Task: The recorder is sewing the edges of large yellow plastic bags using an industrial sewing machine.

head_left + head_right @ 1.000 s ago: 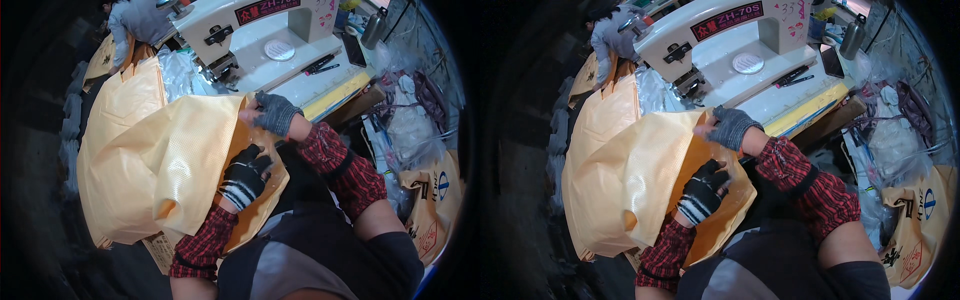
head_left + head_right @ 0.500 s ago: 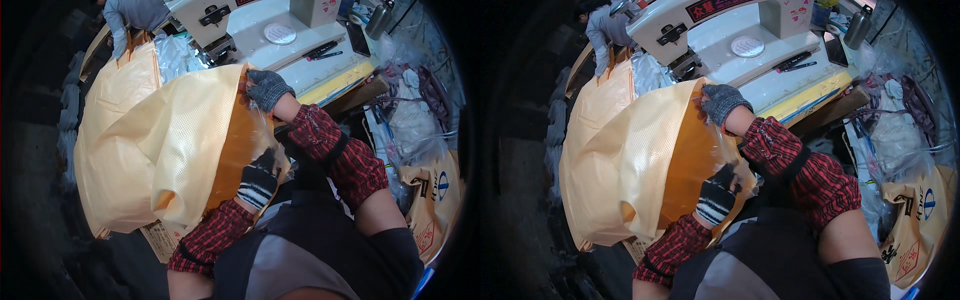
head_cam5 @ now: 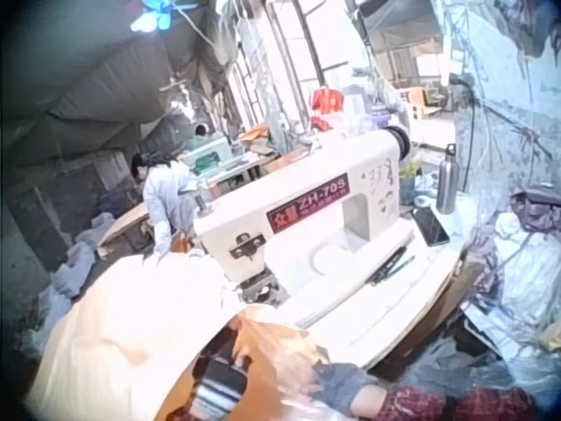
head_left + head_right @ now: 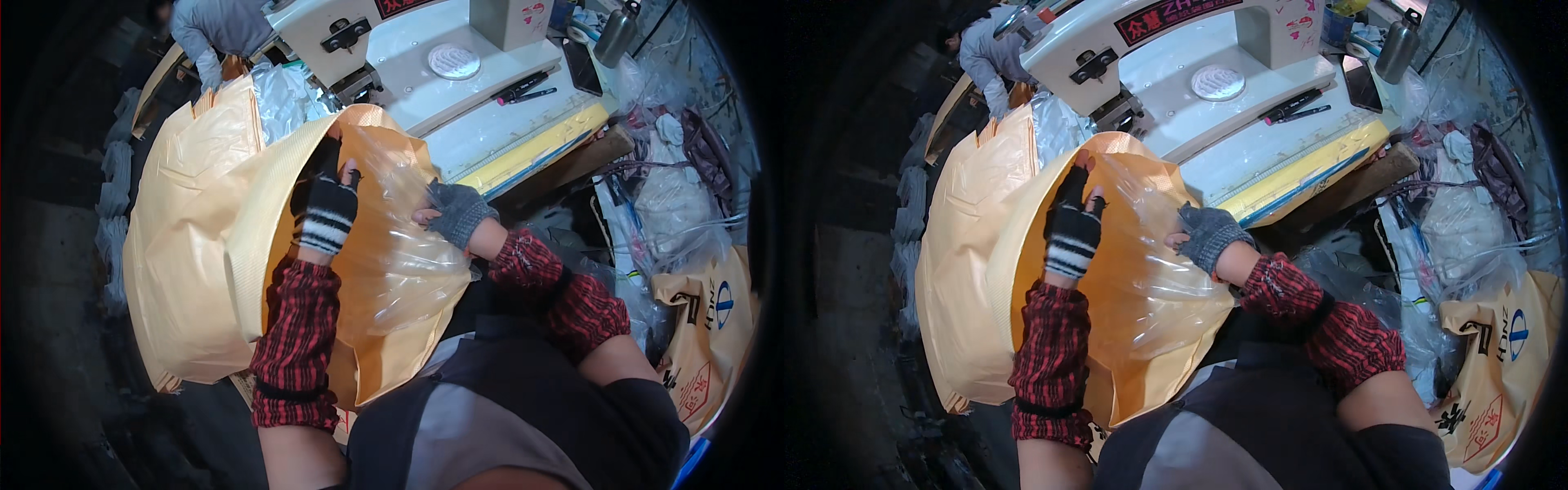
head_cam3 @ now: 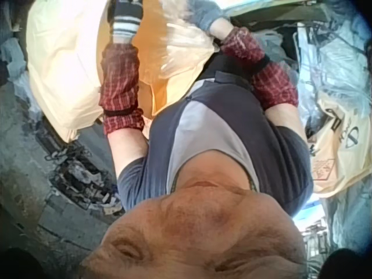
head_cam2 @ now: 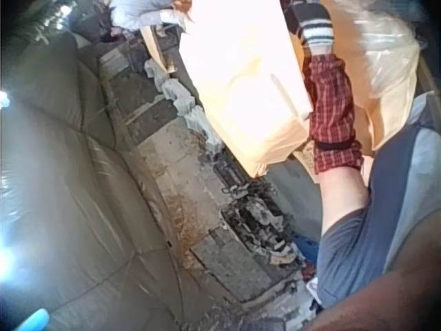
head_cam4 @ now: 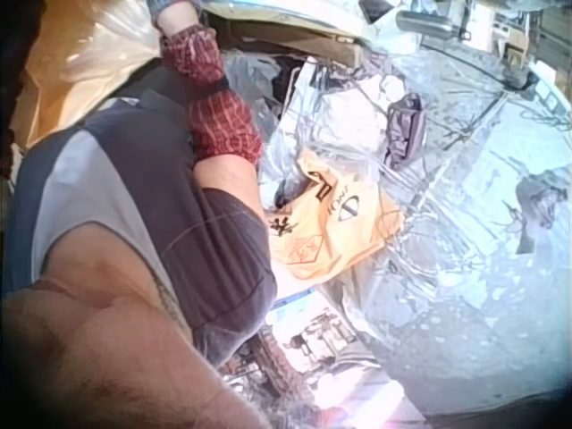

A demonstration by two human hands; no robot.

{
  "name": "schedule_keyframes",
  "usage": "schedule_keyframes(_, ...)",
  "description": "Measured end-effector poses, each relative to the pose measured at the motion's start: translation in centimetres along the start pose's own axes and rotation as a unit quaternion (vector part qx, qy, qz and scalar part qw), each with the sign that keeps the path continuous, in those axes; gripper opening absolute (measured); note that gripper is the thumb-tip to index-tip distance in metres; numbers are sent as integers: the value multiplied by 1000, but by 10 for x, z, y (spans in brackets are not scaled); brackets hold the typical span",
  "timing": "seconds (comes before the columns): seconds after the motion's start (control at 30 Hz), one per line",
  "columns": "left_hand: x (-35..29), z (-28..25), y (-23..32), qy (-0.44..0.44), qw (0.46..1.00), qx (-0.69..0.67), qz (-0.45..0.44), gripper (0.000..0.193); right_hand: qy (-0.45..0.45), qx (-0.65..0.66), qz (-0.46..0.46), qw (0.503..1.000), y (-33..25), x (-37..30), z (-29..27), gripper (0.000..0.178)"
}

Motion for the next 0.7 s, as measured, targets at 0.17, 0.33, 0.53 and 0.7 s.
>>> schedule_keyframes(0.17, 15, 9, 3, 44, 996, 62, 51, 55, -51, 336, 45, 939, 9, -20, 4, 18)
schedule_keyframes(0.33, 12, -1, -1, 87, 995, 42, 35, 62, -114, 257, 126, 951, 26, -31, 18, 22)
schedule_keyframes(0.53, 27, 11, 1, 44, 993, 109, -5, 52, -18, -48, 33, 998, 21, -11, -19, 52)
schedule_keyframes(0.7, 30, 11, -13, 75, 991, -115, -1, 43, 172, -85, -46, 980, -17, 11, -49, 35)
Point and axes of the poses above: each hand's wrist, its own x-axis towards the middle knuckle, its own z-axis out of the palm, y = z × x, the point moved 10 cm from there along x, towards the middle knuckle, and after that the axes turned 6 degrees about z, right-handed, at the moved point
